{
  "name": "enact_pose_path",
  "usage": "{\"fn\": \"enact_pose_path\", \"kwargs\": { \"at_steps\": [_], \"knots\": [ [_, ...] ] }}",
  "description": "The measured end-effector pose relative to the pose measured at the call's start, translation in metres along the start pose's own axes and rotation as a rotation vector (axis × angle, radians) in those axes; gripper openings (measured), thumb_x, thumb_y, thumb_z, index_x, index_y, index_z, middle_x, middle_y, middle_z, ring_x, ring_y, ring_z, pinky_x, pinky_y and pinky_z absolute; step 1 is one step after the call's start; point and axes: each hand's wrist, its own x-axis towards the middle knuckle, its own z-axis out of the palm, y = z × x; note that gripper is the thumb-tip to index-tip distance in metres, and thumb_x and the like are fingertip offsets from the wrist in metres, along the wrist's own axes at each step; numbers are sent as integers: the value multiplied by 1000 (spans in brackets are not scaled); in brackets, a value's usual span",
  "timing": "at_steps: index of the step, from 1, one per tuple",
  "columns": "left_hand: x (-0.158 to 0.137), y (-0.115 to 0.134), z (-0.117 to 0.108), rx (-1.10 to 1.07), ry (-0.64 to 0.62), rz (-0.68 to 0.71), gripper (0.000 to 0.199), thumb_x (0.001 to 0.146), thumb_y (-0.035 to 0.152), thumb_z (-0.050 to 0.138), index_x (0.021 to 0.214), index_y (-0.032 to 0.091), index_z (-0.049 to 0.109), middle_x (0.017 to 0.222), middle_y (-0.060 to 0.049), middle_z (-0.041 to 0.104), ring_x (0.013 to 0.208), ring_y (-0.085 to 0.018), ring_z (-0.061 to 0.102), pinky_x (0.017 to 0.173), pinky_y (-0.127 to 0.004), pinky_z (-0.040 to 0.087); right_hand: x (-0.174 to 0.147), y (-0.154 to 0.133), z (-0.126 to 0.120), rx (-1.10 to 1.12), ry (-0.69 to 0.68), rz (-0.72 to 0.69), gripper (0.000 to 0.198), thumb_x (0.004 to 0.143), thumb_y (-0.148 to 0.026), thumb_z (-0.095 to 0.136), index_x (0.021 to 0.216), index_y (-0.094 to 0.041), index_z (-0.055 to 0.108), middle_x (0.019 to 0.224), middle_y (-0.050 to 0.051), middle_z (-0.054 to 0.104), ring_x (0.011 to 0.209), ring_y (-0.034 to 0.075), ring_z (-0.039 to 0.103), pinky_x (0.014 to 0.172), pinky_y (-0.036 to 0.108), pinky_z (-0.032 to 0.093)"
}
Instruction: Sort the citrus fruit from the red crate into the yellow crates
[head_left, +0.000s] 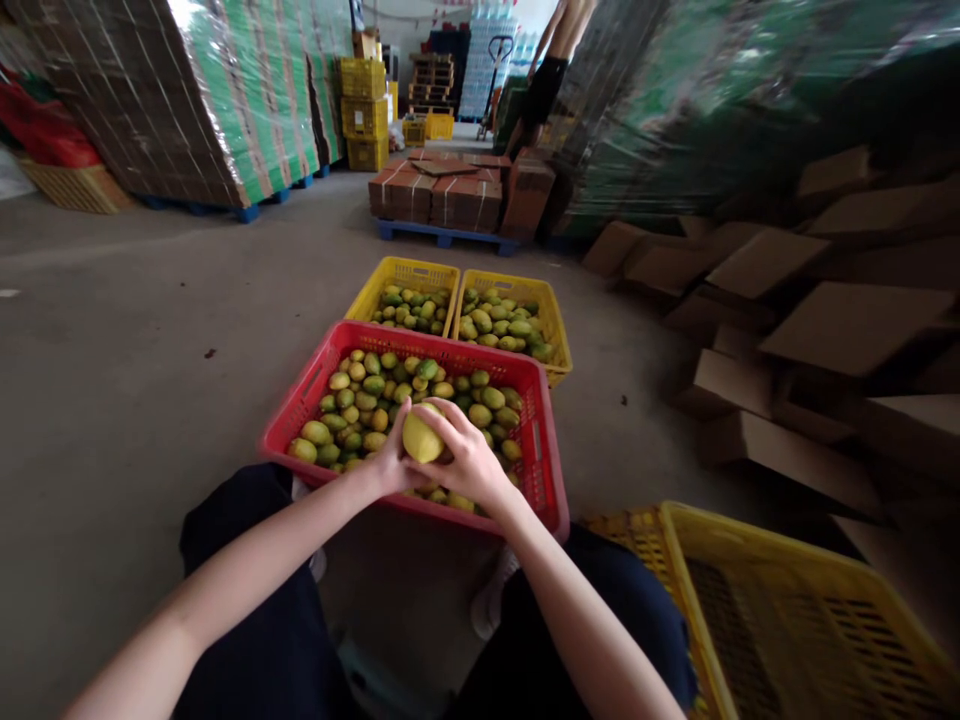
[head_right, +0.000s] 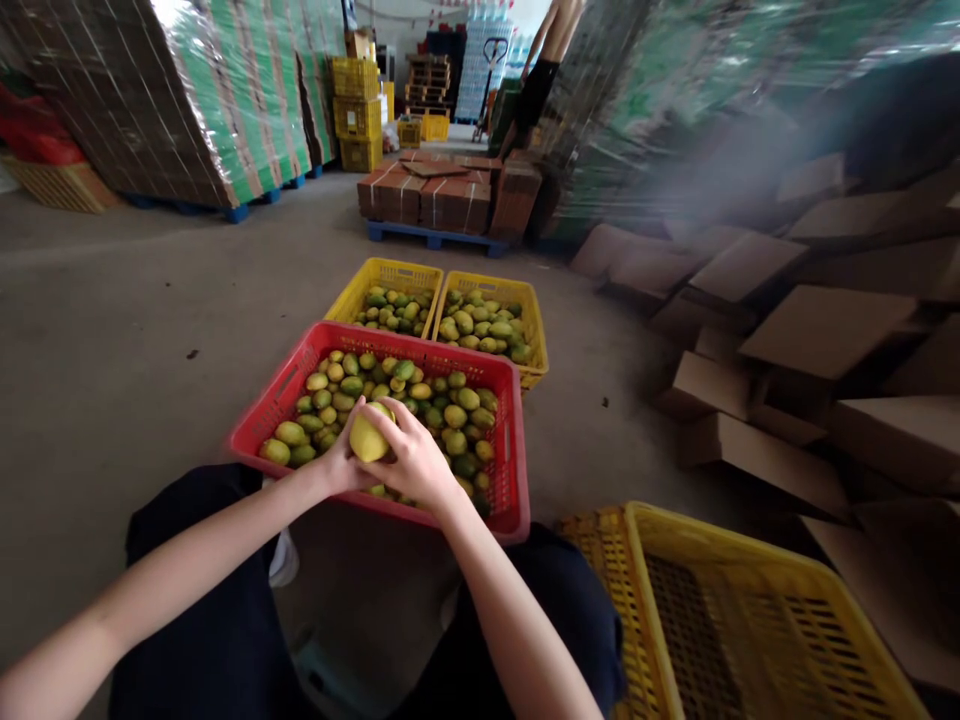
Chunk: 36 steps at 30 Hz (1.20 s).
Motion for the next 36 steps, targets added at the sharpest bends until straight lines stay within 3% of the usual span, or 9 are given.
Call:
{"fn": "enact_pose_path", "kwargs": {
  "at_steps": [5, 8, 13, 19, 22, 26, 28, 32, 36],
  "knots": [
    [1, -7, 4, 199, -142, -86, 71, 76, 76, 35, 103, 15, 59, 64, -3, 58, 53, -14, 52, 49, -24, 39, 10, -5, 1, 287, 455, 303, 58, 69, -41, 74, 121, -24, 54, 117, 9, 59, 106, 25, 57, 93, 40, 47],
    [-2, -8, 3, 502, -218, 12, 66, 75, 66, 53, 117, 16, 53, 63, 1, 54, 48, -11, 46, 47, -23, 37, 13, -5, 0, 489, 612, 546, 49, 74, -44, 67, 117, -23, 55, 106, 5, 63, 91, 20, 60, 85, 34, 49],
    [-16, -6, 2, 986, -154, 340, 58, 72, 40, 72, 122, 20, 52, 89, -4, 62, 71, -15, 56, 63, -25, 43, 12, -3, 0, 813, 683, 788, 45, 78, -59, 53, 97, -19, 62, 90, 3, 67, 87, 20, 60, 81, 33, 49],
    [-18, 6, 9, 961, -32, 419, 56, 70, 51, 70, 109, 12, 61, 94, -7, 64, 84, -19, 59, 72, -27, 45, 16, 11, -23, 1388, 648, 887, 49, 69, -69, 55, 83, -22, 60, 81, 5, 67, 79, 23, 63, 71, 39, 53],
    [-13, 16, 6, 874, 59, 511, 61, 64, 54, 73, 107, 11, 61, 95, -7, 65, 88, -21, 60, 75, -28, 47, 15, 15, -34, 1220, 618, 831, 39, 65, -53, 70, 88, -23, 58, 85, 2, 66, 77, 20, 62, 72, 38, 52],
    [-8, 30, -3, 877, 101, 721, 64, 60, 48, 78, 110, 15, 58, 107, -10, 62, 96, -22, 59, 84, -31, 47, 8, 9, -35, 557, 535, 672, 47, 63, -42, 77, 99, -22, 55, 91, 2, 64, 82, 19, 58, 77, 35, 49],
    [-7, 36, -7, 957, 102, 811, 63, 59, 43, 81, 112, 16, 58, 113, -10, 60, 101, -23, 58, 88, -31, 46, 5, 4, -34, 381, 437, 567, 54, 63, -42, 78, 106, -22, 53, 96, 3, 64, 85, 20, 59, 79, 35, 49],
    [-11, 42, -8, 1023, 75, 890, 63, 59, 39, 82, 114, 20, 58, 118, -10, 58, 108, -24, 56, 91, -32, 45, 4, 0, -34, 336, 289, 403, 58, 64, -43, 78, 112, -22, 52, 104, 5, 64, 92, 21, 60, 83, 36, 49],
    [-18, 42, 1, 1028, 45, 928, 58, 57, 34, 83, 110, 21, 62, 116, -10, 58, 106, -24, 55, 91, -30, 43, 4, 0, -35, 321, 342, 359, 53, 67, -39, 76, 113, -23, 52, 110, 6, 63, 99, 23, 59, 88, 37, 47]
  ]
}}
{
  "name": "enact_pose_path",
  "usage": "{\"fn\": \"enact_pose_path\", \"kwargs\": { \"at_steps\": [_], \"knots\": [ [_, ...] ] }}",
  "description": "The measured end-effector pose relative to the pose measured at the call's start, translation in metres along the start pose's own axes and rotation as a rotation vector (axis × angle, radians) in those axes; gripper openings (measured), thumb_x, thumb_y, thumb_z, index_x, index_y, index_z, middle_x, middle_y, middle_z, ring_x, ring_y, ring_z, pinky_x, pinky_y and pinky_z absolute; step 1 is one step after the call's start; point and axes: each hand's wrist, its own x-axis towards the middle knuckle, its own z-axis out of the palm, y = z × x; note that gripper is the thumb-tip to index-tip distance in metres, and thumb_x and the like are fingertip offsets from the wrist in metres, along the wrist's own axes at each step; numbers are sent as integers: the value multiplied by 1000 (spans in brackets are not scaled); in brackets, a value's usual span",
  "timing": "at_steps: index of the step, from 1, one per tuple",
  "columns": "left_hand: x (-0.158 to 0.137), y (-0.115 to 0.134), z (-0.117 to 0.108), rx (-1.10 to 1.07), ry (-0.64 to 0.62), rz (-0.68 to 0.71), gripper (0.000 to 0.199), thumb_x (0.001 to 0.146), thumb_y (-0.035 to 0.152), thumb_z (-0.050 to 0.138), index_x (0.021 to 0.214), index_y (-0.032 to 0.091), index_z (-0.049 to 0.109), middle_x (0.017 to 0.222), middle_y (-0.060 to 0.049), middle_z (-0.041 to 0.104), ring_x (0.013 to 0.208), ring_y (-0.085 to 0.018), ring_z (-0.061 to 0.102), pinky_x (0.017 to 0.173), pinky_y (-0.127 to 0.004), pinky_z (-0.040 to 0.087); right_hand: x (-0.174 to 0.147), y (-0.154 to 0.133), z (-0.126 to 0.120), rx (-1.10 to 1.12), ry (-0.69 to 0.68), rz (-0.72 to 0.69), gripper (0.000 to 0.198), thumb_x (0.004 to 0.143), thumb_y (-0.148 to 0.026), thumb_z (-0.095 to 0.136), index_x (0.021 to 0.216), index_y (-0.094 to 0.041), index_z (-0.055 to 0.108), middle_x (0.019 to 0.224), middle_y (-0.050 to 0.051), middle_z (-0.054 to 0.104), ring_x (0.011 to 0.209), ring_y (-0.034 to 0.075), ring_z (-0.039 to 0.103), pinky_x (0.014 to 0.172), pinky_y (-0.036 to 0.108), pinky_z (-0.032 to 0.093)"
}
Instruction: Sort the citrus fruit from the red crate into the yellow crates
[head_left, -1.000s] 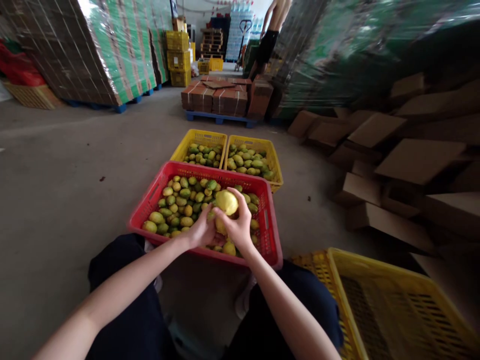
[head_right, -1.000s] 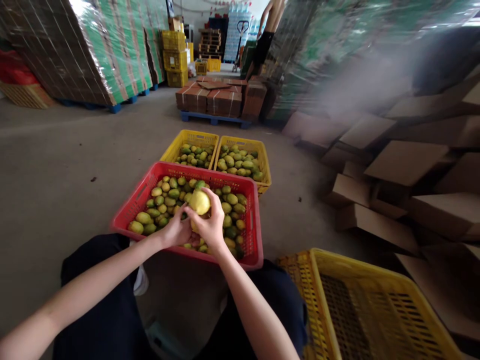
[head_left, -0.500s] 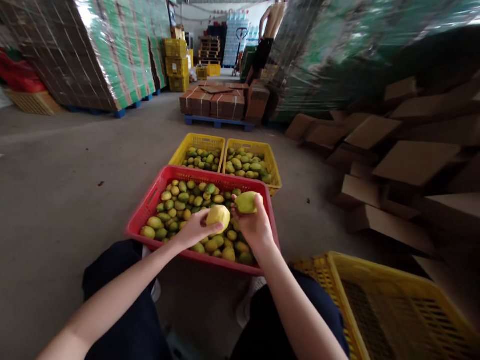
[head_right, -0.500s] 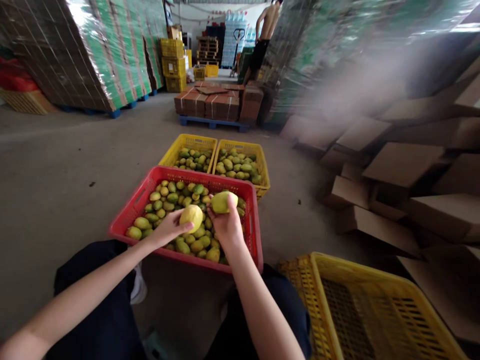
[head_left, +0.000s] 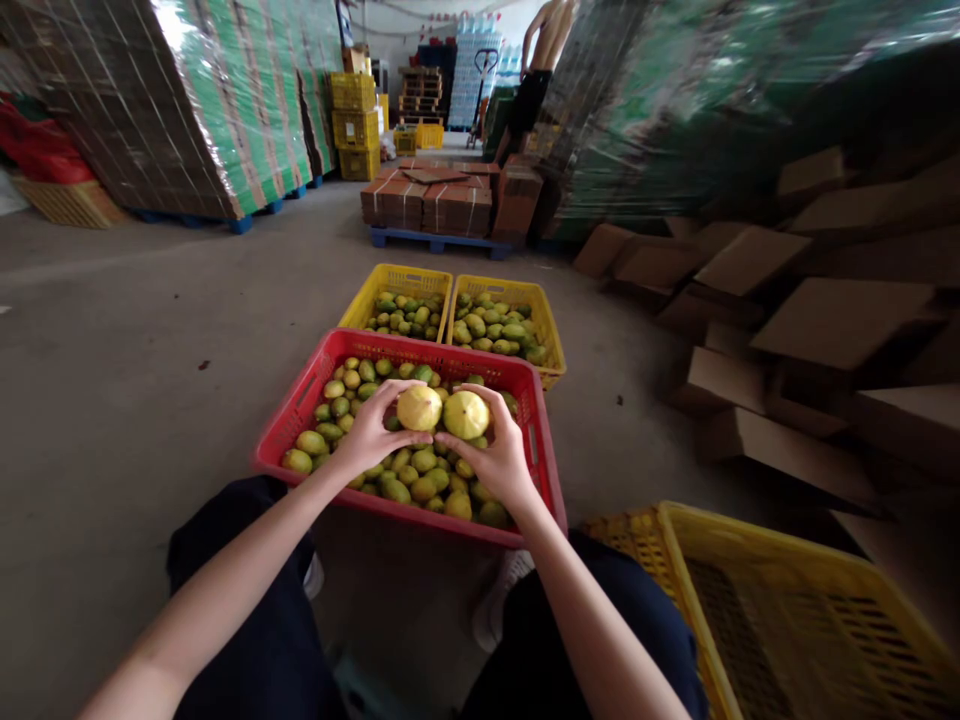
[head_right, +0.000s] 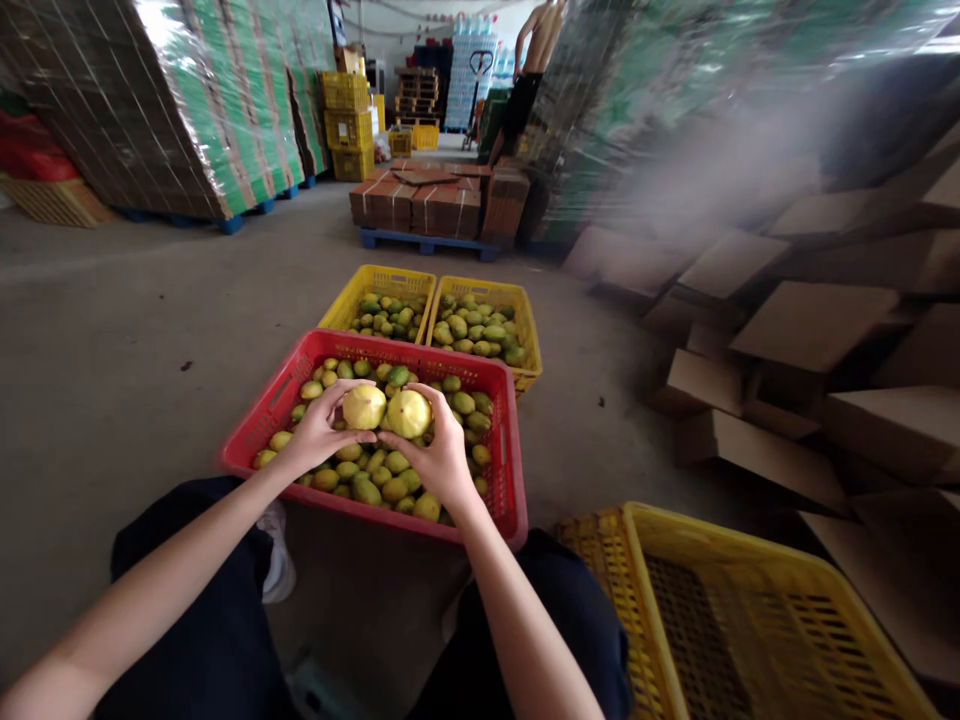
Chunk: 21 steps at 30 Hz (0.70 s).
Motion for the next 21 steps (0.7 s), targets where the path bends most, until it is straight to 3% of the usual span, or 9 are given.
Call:
{"fn": "enact_pose_path", "kwargs": {
  "at_steps": [5, 15, 18, 21],
  "knots": [
    [0, 9, 1, -21, 30, -18, 60, 49, 31, 87, 104, 22, 66, 114, -10, 58, 106, -25, 54, 88, -30, 43, 1, 2, -1, -23, 10, -36, 53, 68, -34, 75, 115, -24, 54, 114, 7, 62, 104, 25, 58, 93, 41, 45],
    [-2, 13, 1, -27, 46, -29, 59, 50, 27, 87, 104, 22, 64, 112, -8, 58, 104, -24, 53, 89, -29, 42, 2, 3, -2, -26, 25, -103, 53, 69, -29, 74, 117, -25, 54, 120, 7, 60, 112, 26, 55, 98, 42, 42],
    [-4, 17, 2, -147, 8, -121, 70, 52, 26, 86, 116, 23, 57, 107, -5, 58, 91, -18, 57, 80, -25, 45, 2, 1, -3, 29, 4, -31, 56, 65, -31, 78, 116, -24, 55, 117, 6, 61, 108, 25, 57, 96, 41, 44],
    [-6, 17, 6, -308, -26, -263, 67, 61, 38, 80, 120, 22, 54, 94, -3, 61, 74, -14, 58, 62, -20, 46, 1, -1, 0, 201, -22, 193, 51, 66, -39, 76, 111, -24, 57, 106, 4, 65, 96, 22, 61, 86, 36, 51]
  ]
}}
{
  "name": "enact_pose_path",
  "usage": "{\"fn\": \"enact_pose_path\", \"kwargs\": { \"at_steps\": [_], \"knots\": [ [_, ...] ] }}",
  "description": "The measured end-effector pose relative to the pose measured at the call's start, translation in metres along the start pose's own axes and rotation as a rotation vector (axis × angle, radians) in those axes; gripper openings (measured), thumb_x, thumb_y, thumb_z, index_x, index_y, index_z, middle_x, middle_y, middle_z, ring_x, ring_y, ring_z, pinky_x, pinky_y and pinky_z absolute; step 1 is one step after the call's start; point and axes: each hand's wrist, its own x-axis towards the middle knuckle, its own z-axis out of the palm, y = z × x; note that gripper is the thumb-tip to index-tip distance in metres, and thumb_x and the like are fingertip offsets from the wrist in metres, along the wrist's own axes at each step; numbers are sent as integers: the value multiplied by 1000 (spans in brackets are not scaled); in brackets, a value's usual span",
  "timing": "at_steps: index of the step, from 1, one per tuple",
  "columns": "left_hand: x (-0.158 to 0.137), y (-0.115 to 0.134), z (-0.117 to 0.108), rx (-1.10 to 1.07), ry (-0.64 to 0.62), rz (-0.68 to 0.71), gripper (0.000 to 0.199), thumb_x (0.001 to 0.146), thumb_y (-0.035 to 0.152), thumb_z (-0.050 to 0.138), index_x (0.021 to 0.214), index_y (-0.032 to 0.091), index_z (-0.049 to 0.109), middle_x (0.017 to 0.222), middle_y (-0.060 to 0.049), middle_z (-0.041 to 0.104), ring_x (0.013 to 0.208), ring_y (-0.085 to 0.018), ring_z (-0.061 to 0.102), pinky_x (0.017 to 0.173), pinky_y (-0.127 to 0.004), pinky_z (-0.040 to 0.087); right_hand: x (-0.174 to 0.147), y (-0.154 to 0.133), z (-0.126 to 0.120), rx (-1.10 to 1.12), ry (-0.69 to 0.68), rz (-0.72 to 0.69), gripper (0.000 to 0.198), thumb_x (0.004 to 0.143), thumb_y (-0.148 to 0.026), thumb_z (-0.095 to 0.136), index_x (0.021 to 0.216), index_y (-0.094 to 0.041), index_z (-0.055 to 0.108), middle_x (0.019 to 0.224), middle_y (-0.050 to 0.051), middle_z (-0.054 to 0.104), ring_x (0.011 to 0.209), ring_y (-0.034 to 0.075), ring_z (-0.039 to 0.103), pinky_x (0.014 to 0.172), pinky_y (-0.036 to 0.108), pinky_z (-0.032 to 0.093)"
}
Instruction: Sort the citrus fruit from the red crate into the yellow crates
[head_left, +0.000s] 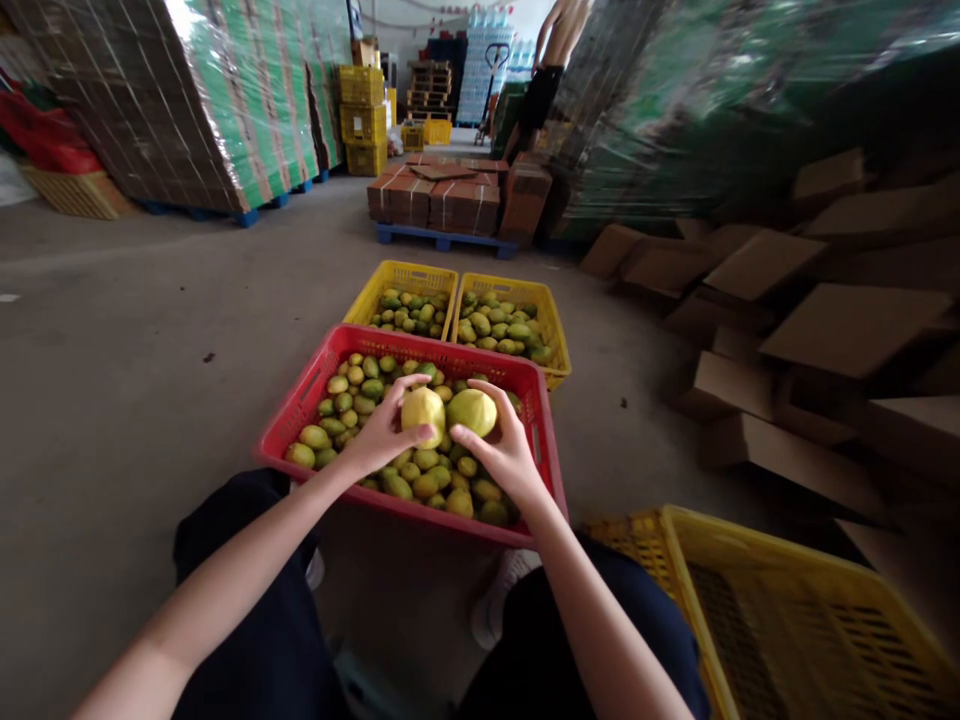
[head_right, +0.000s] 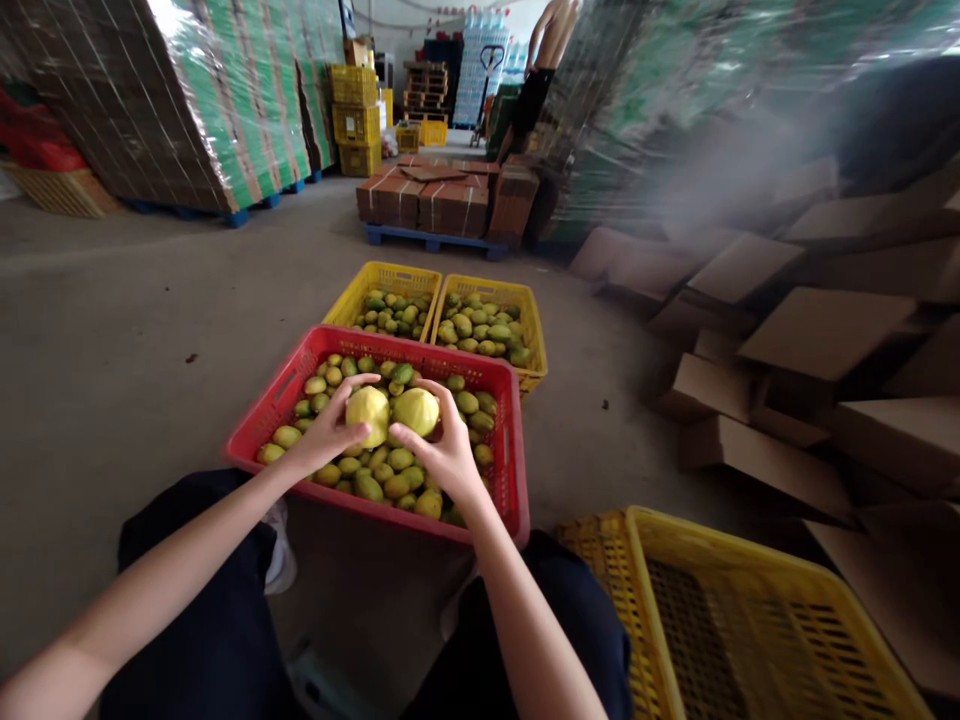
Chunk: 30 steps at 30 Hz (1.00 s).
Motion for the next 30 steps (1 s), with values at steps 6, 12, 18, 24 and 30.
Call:
{"fn": "enact_pose_path", "kwargs": {
  "at_steps": [6, 12, 18, 24, 30],
  "knots": [
    [7, -22, 3, -266, -7, -450, 55, 78, 65, 51, 91, 14, 66, 52, -1, 55, 41, -10, 45, 38, -21, 33, -2, 13, 12, 446, -96, 678, 37, 75, -54, 62, 94, -22, 60, 68, 1, 68, 42, 15, 59, 39, 27, 49],
    [11, -22, 4, -437, 2, -557, 55, 80, 61, 53, 101, 12, 64, 59, -2, 62, 43, -10, 50, 39, -20, 34, 2, 25, 14, 644, -262, 953, 50, 83, -62, 43, 81, -16, 62, 49, 1, 62, 34, 13, 55, 37, 24, 47],
    [12, -10, 11, -646, 145, -529, 36, 86, 41, 58, 103, 10, 62, 85, -6, 68, 74, -13, 62, 62, -20, 48, 5, 24, 19, 714, -36, 643, 26, 75, -43, 63, 86, -21, 60, 75, 1, 69, 66, 16, 65, 52, 25, 50],
    [18, -17, 2, -766, 239, -441, 34, 86, 43, 55, 102, 14, 62, 88, -7, 68, 74, -15, 64, 65, -26, 53, 11, 19, 19, 765, -28, 512, 31, 71, -41, 61, 94, -20, 61, 85, 3, 70, 82, 22, 66, 64, 34, 53],
    [19, -22, 3, -696, 261, -349, 21, 79, 31, 64, 95, 16, 63, 77, 1, 66, 57, -9, 60, 53, -19, 50, 6, 26, 31, 700, 34, 469, 32, 69, -42, 63, 94, -22, 60, 75, -1, 65, 57, 14, 58, 41, 22, 41]
  ]
}}
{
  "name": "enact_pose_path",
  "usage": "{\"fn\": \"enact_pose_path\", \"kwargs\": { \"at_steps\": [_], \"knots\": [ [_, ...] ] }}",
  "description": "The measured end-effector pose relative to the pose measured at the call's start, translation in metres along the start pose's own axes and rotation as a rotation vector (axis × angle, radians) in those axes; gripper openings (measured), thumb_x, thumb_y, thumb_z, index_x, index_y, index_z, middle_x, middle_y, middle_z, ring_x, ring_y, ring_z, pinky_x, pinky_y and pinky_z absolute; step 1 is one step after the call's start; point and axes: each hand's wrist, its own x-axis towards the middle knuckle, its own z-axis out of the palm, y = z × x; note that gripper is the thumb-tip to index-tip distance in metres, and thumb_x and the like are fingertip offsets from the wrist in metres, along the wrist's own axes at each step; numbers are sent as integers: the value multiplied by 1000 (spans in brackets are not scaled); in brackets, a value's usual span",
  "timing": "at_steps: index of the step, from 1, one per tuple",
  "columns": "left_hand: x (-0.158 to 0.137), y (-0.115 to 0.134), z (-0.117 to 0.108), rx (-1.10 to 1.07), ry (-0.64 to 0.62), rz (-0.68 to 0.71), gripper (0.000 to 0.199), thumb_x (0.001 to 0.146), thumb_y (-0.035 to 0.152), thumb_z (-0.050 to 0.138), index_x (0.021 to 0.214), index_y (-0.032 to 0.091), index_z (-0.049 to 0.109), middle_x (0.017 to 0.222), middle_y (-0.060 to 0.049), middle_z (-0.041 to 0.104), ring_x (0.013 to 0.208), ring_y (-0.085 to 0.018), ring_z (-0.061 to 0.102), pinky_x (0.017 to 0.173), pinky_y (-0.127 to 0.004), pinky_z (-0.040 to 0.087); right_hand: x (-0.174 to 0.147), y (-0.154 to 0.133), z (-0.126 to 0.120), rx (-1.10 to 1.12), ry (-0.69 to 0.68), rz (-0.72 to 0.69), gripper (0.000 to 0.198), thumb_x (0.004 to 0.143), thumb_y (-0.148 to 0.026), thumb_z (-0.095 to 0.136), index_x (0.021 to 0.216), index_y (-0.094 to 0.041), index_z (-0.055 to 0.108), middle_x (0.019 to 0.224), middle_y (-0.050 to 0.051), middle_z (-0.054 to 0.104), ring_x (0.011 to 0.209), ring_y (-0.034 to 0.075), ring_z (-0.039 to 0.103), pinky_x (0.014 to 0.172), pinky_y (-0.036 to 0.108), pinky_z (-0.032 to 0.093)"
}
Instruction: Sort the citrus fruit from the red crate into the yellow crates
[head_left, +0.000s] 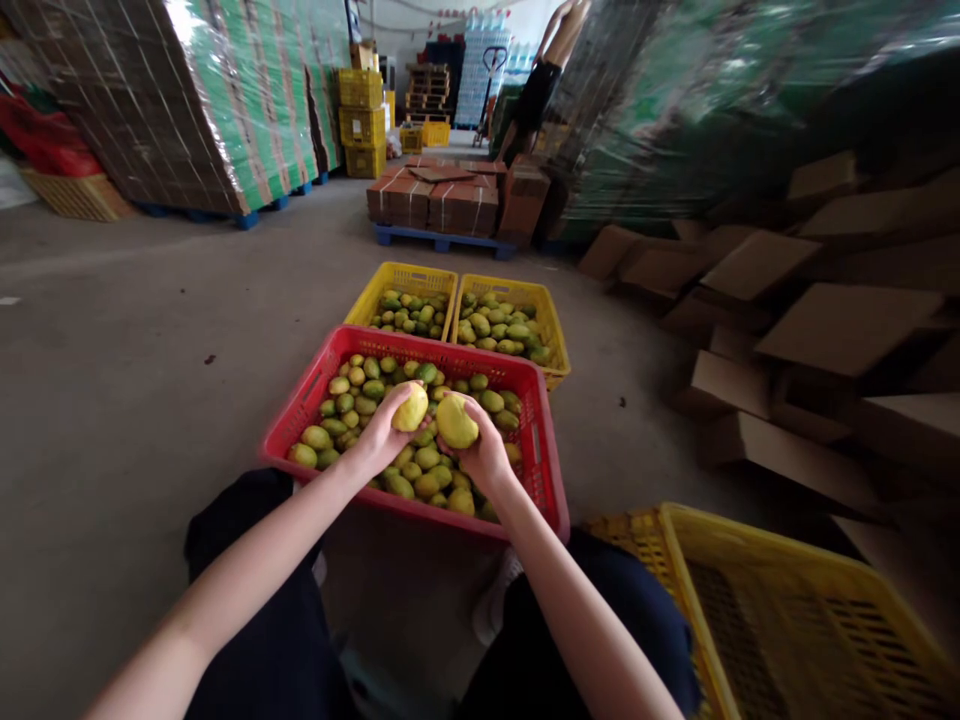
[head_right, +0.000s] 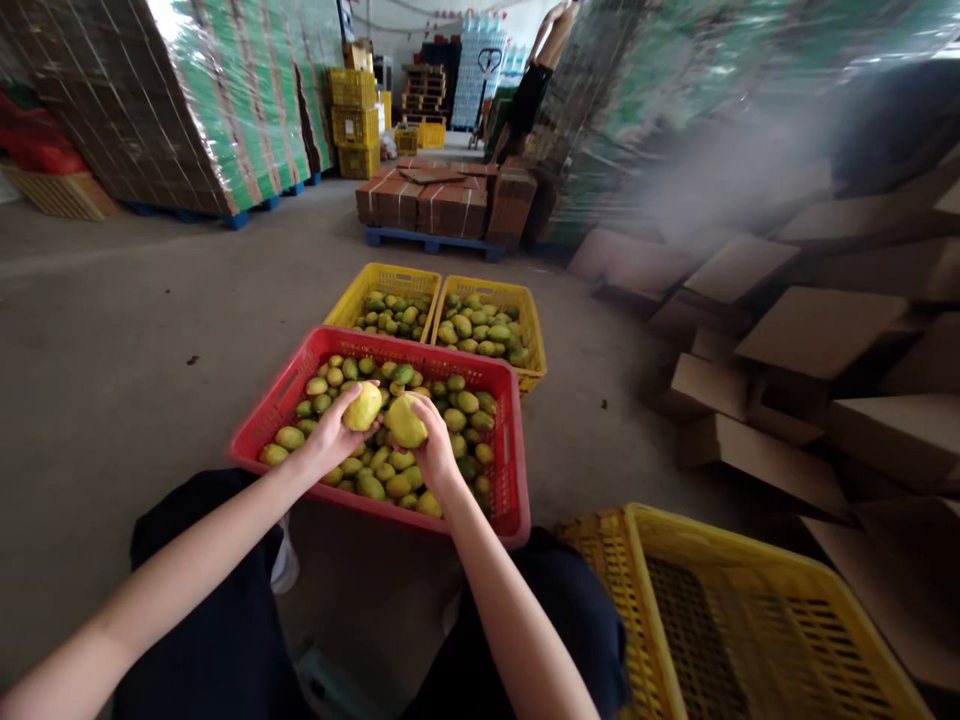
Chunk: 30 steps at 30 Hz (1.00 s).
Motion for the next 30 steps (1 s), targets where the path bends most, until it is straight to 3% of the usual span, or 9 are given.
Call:
{"fn": "enact_pose_path", "kwargs": {
  "at_steps": [2, 5, 7, 10, 14, 18, 21, 26, 30],
  "knots": [
    [1, -2, 1, 9, 45, -13, 17, 77, 27, 65, 89, 16, 62, 71, 1, 65, 54, -9, 59, 50, -18, 49, 0, 4, 1, -19, 5, -24, 29, 67, -40, 69, 88, -22, 59, 70, -3, 62, 51, 12, 54, 38, 20, 37],
    [4, -3, 3, -57, 64, -51, 25, 83, 37, 56, 83, 12, 62, 67, -3, 65, 56, -11, 61, 52, -20, 51, 3, 7, 2, 82, 83, 32, 28, 66, -42, 70, 80, -20, 58, 69, -2, 63, 56, 13, 58, 43, 22, 43],
    [8, -2, 3, -110, 41, -56, 32, 87, 39, 50, 85, 10, 64, 68, -6, 66, 62, -13, 64, 57, -21, 53, 6, 7, 1, 127, 123, 49, 29, 67, -43, 69, 81, -20, 60, 74, 1, 66, 65, 16, 63, 53, 26, 51],
    [15, 0, 0, -156, -9, -25, 26, 87, 34, 51, 98, 14, 64, 75, -4, 69, 67, -13, 65, 61, -22, 54, 9, 6, 0, 126, 79, 5, 30, 68, -45, 67, 87, -21, 62, 80, 1, 69, 73, 19, 66, 60, 30, 54],
    [17, 2, -1, -197, -34, -12, 24, 86, 34, 54, 102, 19, 63, 85, -2, 70, 65, -13, 66, 59, -23, 54, 7, 1, 1, 168, 16, 7, 32, 75, -47, 61, 92, -21, 65, 82, 2, 70, 69, 18, 66, 55, 29, 53],
    [9, 0, 4, -140, -14, -12, 21, 82, 31, 59, 97, 17, 64, 76, -1, 68, 58, -12, 65, 51, -20, 53, 4, -2, 0, 207, -20, -38, 25, 71, -36, 67, 91, -21, 66, 79, -1, 69, 59, 14, 63, 47, 22, 49],
    [6, -3, 7, -77, -25, 37, 18, 81, 25, 58, 94, 16, 66, 73, -1, 67, 53, -12, 63, 48, -20, 51, 4, -4, -2, 277, -56, 18, 25, 69, -34, 66, 89, -19, 66, 73, 1, 69, 54, 15, 62, 39, 21, 44],
    [9, -2, 10, -262, -3, 11, 25, 84, 26, 48, 81, 11, 68, 67, -7, 67, 66, -16, 66, 63, -26, 56, 7, -7, -5, 464, -21, 94, 24, 80, -34, 53, 90, -16, 66, 77, 6, 72, 66, 18, 67, 55, 27, 55],
    [12, 2, 13, -464, 27, 18, 24, 82, 25, 49, 87, 12, 68, 82, -8, 71, 83, -19, 68, 77, -31, 55, 10, -7, -1, 606, 18, 48, 22, 83, -33, 51, 94, -19, 64, 87, 5, 73, 77, 18, 68, 63, 28, 56]
  ]
}}
